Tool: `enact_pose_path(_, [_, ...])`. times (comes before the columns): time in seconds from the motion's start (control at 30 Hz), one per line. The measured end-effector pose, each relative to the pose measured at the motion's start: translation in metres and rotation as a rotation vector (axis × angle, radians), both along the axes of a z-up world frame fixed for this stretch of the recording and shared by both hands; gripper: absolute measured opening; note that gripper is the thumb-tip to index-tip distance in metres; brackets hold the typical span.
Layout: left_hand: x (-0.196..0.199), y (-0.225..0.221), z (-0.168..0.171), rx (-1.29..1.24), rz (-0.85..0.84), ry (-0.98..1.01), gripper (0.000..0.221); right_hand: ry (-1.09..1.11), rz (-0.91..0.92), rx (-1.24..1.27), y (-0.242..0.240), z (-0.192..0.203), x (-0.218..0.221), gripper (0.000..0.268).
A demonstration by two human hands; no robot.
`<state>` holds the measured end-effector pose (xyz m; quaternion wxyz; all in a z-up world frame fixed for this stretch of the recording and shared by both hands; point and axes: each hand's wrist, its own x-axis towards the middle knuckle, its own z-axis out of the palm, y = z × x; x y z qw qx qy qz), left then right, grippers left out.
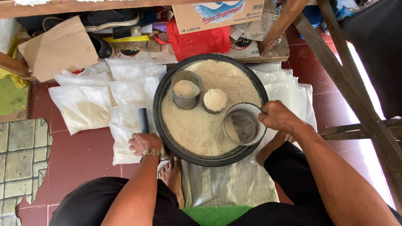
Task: The person measures and bags grains by scooping them from a large bin into small plastic bags using various metal cups and a cylinder.
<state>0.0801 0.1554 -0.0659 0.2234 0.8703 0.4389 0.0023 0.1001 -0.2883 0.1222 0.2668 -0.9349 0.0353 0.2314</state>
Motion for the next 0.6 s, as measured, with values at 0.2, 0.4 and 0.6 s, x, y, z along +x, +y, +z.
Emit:
enact_pose_path(0.2, [0.002, 0.032, -0.078, -0.170, -0.144, 0.185, 0.045, -0.017, 0.185, -0.122, 0.008, -0.052, -0.002, 0.022])
enact_pose_path(0.4, [0.004, 0.036, -0.059, -0.095, -0.114, 0.081, 0.023, 0.097, 0.162, -0.158, 0.025, -0.066, -0.010, 0.036])
enact_pose_path(0.6, [0.019, 0.010, 0.051, -0.006, -0.067, -0.372, 0.021, 0.244, 0.238, -0.210, 0.039, -0.006, 0.000, 0.053])
